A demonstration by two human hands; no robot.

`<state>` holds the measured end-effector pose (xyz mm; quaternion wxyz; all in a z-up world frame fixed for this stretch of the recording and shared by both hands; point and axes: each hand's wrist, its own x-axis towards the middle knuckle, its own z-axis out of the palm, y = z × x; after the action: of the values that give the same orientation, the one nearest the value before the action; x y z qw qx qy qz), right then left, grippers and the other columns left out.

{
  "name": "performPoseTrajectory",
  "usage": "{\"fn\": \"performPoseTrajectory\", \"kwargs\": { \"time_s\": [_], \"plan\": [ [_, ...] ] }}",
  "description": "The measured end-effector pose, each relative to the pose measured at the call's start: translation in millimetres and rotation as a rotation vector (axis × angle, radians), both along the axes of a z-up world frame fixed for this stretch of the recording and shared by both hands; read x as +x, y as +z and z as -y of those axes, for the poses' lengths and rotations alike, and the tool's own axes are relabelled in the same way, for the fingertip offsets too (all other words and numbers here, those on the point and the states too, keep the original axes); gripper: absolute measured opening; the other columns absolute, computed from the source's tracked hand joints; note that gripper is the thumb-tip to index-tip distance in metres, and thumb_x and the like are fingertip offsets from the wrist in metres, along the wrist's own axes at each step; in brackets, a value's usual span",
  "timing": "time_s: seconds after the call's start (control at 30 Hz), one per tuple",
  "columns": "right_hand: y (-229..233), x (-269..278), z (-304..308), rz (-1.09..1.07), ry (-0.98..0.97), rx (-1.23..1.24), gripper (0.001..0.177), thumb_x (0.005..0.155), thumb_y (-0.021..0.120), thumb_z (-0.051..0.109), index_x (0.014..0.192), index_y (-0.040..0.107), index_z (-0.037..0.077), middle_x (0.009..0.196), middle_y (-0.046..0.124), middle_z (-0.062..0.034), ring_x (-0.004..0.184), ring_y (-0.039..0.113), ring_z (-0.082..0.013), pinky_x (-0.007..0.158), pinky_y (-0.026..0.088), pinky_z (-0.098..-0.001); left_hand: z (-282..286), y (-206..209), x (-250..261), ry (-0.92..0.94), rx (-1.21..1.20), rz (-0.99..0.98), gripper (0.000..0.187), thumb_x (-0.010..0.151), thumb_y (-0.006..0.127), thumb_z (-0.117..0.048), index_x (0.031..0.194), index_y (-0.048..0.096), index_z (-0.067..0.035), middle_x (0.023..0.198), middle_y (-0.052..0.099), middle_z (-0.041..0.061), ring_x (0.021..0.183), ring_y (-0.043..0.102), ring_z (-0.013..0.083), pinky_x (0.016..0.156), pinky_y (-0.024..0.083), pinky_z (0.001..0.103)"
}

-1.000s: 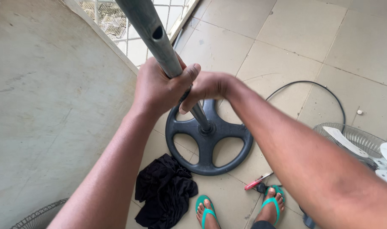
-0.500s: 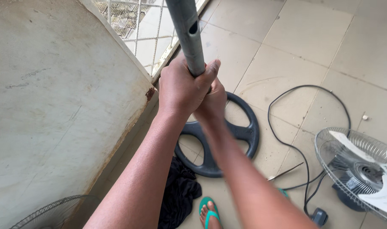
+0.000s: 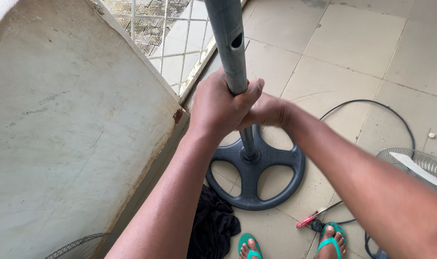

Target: The person assembles a standing fan by attaching the pole to the base. They use a pair of scissors as a makeshift tool to tighten the screws securing the pole to the base. The person rotates the pole and repeatedly tightens the screws until the assembly is complete.

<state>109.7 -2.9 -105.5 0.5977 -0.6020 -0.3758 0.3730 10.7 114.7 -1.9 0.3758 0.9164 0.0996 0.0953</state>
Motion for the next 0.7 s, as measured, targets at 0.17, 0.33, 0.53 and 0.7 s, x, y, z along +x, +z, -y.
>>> {"fn": "performPoseTrajectory", "kwargs": {
  "time_s": [0.17,0.33,0.53,0.7],
  "plan": [
    [1.6,-62.2,-26.5,0.291,-0.771,-0.04,0.024,0.087,0.074,0.023,0.104,0.065,0.009,0.086,0.072,0.0033,0.09,0.072,-0.0079,0.078,0.057,-0.0289,14.1,1.5,-6.7,0.152,-0.039,0.045,0.034,0.083,0.072,-0.044,0.089,0.069,-0.01,0.076,0.074,0.009,0.075,0.075,0.0254,0.071,0.058,0.042],
    [-5.5,-85.8,-56.0,0.117,-1.113,-0.052,0.021,0.094,0.072,0.027,0.098,0.064,0.008,0.089,0.073,0.002,0.088,0.072,-0.007,0.076,0.056,-0.0268,22.3,0.6,-15.0,0.252,-0.084,0.045,0.035,0.083,0.071,-0.043,0.092,0.067,-0.01,0.076,0.074,0.012,0.076,0.074,0.0296,0.073,0.056,0.044],
    [5.6,-32.8,2.5,-0.031,-0.324,0.048,0.034,0.069,0.083,0.008,0.1,0.069,0.01,0.093,0.074,0.0017,0.09,0.071,-0.0097,0.082,0.059,-0.0317,-2.0,-4.5,-2.1,0.017,-0.034,0.058,0.034,0.084,0.072,-0.041,0.091,0.067,-0.008,0.076,0.074,0.01,0.074,0.076,0.0256,0.07,0.058,0.041],
    [16.5,23.6,-4.0,-0.043,0.203,-0.175,0.034,0.065,0.088,0.005,0.096,0.075,0.004,0.091,0.076,-0.0069,0.087,0.074,-0.0191,0.085,0.064,-0.0399,-10.9,-9.3,2.8,-0.071,-0.056,0.026,0.033,0.08,0.073,-0.04,0.089,0.067,-0.009,0.076,0.074,0.006,0.073,0.076,0.0192,0.066,0.061,0.036]
  ]
}}
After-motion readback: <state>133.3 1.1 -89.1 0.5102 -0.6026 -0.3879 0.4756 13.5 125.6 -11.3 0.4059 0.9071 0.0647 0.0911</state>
